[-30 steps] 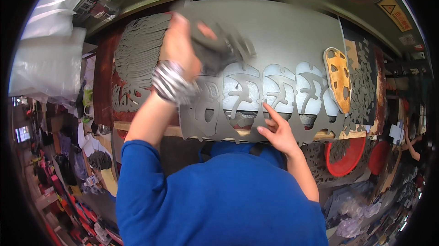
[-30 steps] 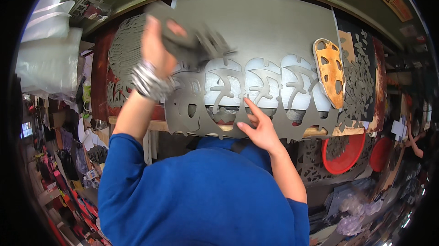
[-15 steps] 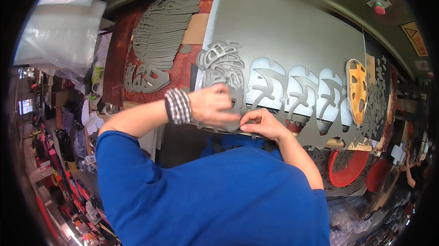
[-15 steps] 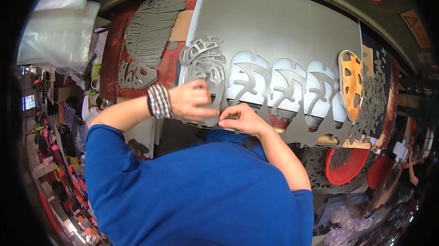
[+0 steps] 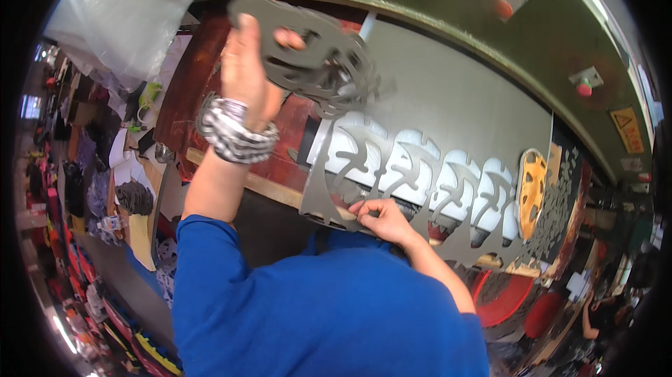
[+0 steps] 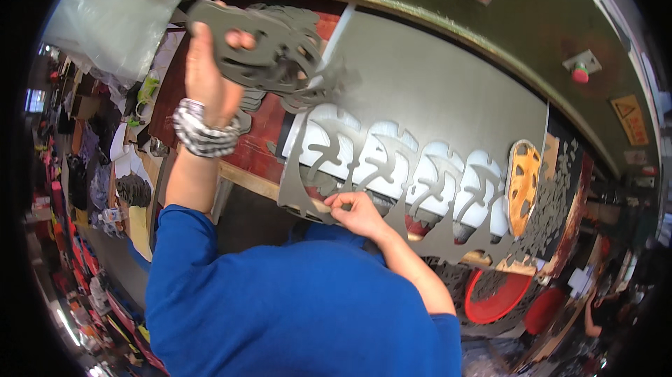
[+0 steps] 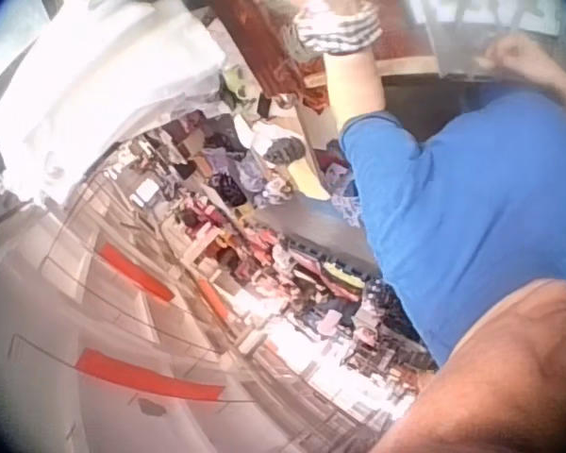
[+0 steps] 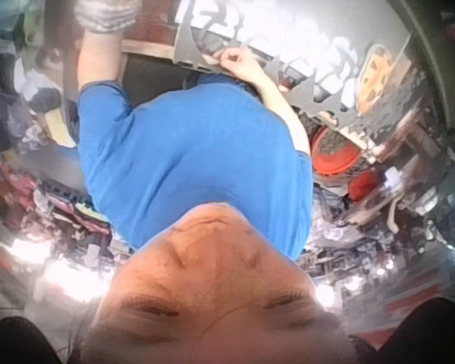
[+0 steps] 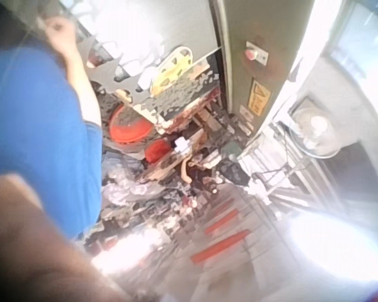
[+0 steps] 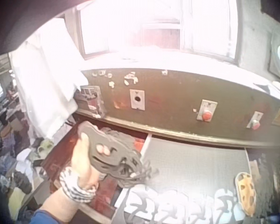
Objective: The person places a flat gray sheet into a hydraulic press, closes the lid, and then removes the pressed decorative cutout. They repeat this cycle multiple times, stacking the finished cutouts on the workbench.
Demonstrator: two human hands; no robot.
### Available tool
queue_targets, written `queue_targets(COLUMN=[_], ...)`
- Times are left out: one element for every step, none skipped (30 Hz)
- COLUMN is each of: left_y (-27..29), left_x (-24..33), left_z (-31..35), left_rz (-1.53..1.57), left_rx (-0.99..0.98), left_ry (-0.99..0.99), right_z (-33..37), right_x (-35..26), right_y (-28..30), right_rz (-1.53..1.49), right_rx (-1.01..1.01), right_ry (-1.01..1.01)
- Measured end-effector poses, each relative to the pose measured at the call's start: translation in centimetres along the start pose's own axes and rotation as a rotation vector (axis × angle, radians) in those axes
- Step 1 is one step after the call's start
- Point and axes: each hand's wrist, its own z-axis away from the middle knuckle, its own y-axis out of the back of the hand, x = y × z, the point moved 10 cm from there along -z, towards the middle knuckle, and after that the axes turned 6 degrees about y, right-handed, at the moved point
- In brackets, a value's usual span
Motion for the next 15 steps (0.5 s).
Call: queue_targets(left_y=[0.5,0.6,0.7,1.2,1.7,2.2,2.8,3.4,4.6,6.0,7.8,9.9,11.7,13.6,15.6], left_x=[1.9,4.3,5.8,6.7,7.9,9.0,9.8,10.6,11.4,12.1,13.0,13.7,14.6,15.4,16.3], left_z=[-1.0,-1.5,-1.7,-1.9,-2.1,-2.0,-1.8,-1.7,-1.4,-1.1,-0.7,-0.3,0.1,0.5,1.1], left_rz=[0.024,0.043,0.055,-0.056,-0.166,-0.271,-0.308,-0.431,-0.509,-0.577,-0.624,-0.588,-0.546,-0.490,-0.509], left_rx=[0.030,0.005,-0.013,0.035,0.058,0.062,0.059,0.037,0.054,0.069,0.132,0.201,0.247,0.305,0.408], left_ry=[-0.020,-0.080,-0.063,-0.033,-0.009,0.009,0.021,0.026,0.014,0.003,-0.039,-0.068,-0.112,-0.147,-0.179], right_z=[0.2,0.4,0.9,1.5,2.5,3.6,4.5,5.4,6.2,6.9,7.5,7.9,8.3,8.7,8.9], right_x=[-0.6,-1.3,-1.8,-1.8,-2.1,-2.7,-3.7,-5.2,-5.2,-5.0,-5.2,-5.2,-5.1,-4.9,-4.8], right_y=[0.2,0.3,0.4,0.6,1.2,1.7,1.9,2.2,2.8,3.5,4.6,6.0,7.3,8.6,9.7], right_rz=[0.013,0.064,0.107,0.182,0.265,0.342,0.270,0.174,0.134,0.079,0.045,0.000,-0.051,-0.097,-0.119], right_rx=[0.010,-0.001,-0.022,-0.040,-0.053,-0.071,-0.033,-0.004,-0.005,-0.003,0.038,0.092,0.148,0.204,0.239], right_ry=[0.021,0.036,0.028,-0.042,-0.089,-0.099,-0.055,0.056,0.025,-0.013,-0.006,-0.008,-0.009,-0.015,-0.004])
